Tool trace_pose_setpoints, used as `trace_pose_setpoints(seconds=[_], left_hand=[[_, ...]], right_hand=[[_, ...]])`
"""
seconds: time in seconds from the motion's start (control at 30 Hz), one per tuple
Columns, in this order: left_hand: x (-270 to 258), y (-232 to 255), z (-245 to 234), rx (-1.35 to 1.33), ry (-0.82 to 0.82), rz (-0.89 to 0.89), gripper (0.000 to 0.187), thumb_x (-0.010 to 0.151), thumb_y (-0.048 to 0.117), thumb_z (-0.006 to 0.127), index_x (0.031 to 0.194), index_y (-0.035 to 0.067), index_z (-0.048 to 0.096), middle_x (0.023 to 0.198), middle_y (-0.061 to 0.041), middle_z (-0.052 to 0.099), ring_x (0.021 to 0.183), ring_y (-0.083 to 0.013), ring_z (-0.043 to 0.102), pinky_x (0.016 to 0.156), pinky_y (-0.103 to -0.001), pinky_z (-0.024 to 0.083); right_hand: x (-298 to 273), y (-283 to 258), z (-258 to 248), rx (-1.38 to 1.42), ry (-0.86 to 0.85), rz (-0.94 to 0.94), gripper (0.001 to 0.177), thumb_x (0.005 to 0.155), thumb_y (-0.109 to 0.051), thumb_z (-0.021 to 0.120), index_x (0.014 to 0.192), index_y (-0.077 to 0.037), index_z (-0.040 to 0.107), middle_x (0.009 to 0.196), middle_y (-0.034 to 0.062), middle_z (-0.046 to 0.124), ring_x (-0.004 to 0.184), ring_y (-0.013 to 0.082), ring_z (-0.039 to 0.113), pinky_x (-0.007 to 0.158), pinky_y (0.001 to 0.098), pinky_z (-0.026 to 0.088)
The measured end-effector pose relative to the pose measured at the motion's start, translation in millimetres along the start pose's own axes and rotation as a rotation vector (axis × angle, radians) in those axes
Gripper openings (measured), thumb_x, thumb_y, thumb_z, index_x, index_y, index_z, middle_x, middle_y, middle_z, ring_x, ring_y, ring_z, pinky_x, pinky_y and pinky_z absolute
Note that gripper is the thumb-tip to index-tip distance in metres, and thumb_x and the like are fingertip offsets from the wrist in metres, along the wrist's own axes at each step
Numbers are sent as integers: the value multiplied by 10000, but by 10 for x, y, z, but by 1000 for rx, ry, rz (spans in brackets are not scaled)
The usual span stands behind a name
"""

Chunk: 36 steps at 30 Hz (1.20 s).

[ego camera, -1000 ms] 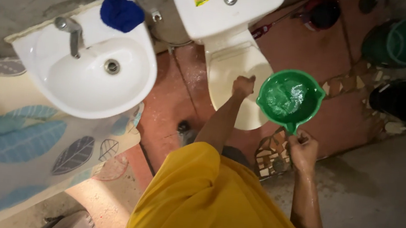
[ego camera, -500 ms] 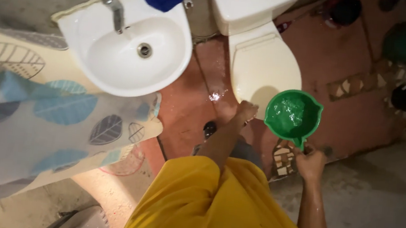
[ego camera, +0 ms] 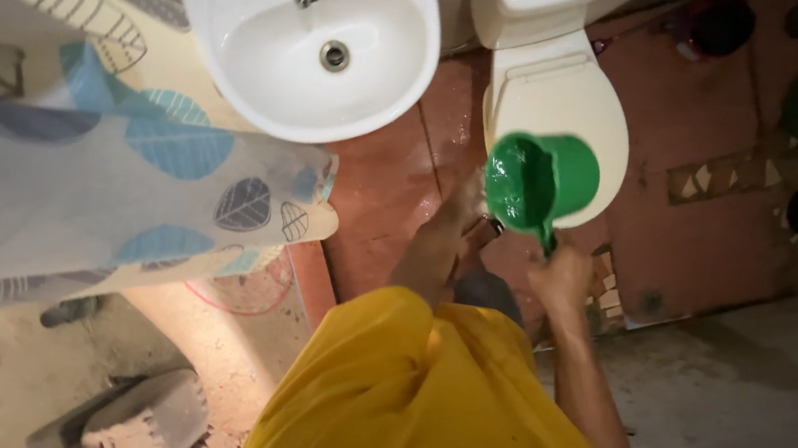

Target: Cleaning the toilet and sink using a dipper and a cloth in a bathroom.

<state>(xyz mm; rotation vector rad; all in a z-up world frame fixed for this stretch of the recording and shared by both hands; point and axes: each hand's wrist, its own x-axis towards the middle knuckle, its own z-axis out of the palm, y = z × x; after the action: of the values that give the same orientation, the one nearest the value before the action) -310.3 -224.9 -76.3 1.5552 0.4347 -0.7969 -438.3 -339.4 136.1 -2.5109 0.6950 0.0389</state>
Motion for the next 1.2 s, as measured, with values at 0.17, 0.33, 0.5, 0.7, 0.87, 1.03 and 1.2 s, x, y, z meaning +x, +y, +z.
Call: trace_pose_setpoints(seconds=[0.17, 0.33, 0.5, 0.7, 0.87, 1.03, 1.2], left_hand=[[-291, 383, -453, 41, 198, 194, 328, 1056, 294, 565, 1002, -30, 577, 875, -150, 521, 691, -227, 471, 566, -380, 392], [-502, 809, -1019, 105, 398, 403, 328, 1064, 295, 552, 1092, -32, 557, 1018, -177, 499, 846, -261, 481, 694, -408, 418], [-489, 894, -1688, 182, 596, 608, 349, 1072, 297, 540, 1182, -34, 537, 1161, -204, 477, 1000, -296, 490, 822, -436, 444], [-551, 1099, -2423, 271, 835, 856, 395, 1081, 299, 525, 1290, -35, 513, 1332, -235, 450, 1186, -337, 500, 975, -470, 474], [-541, 1258, -2796, 347, 1040, 1055, 447, 1089, 302, 513, 1380, -37, 493, 1475, -260, 427, 1341, -372, 508, 1102, -499, 499], [-147, 1386, -2631, 671, 900, 910, 635, 1083, 420, 489, 1520, -33, 410, 1597, -275, 308, 1445, -410, 383, 1155, -553, 354], [10, 1250, -2552, 1072, 846, 646, 700, 1036, 539, 448, 1526, 42, 490, 1655, -205, 294, 1547, -423, 223, 1239, -634, 122]], right_hand=[[416, -45, 109, 646, -33, 216, 250, 917, -72, 663, 1097, 101, 685, 892, 230, 721, 721, 290, 660, 608, 417, 516], [537, 232, 67, 1243, -169, 579, 225, 975, -47, 512, 1090, 83, 656, 913, 172, 725, 655, 164, 632, 556, 295, 529], [385, 821, 204, 1327, -69, 743, 149, 960, -7, 536, 1060, 51, 630, 903, 141, 690, 702, 171, 629, 601, 291, 540], [452, 1515, 565, 396, 162, 59, 201, 883, -23, 684, 1056, 78, 673, 1024, 176, 715, 945, 303, 672, 785, 444, 525], [908, 1285, 644, 58, 116, 142, 227, 808, -19, 715, 1028, 37, 701, 972, 226, 703, 896, 372, 690, 797, 464, 520], [1202, 723, 467, 573, 139, 256, 238, 825, 35, 596, 1058, 63, 629, 919, 180, 661, 773, 284, 629, 636, 430, 490], [1268, 589, 141, 1396, -134, 533, 203, 930, -2, 505, 1056, 85, 638, 909, 144, 732, 682, 174, 632, 553, 303, 529]])
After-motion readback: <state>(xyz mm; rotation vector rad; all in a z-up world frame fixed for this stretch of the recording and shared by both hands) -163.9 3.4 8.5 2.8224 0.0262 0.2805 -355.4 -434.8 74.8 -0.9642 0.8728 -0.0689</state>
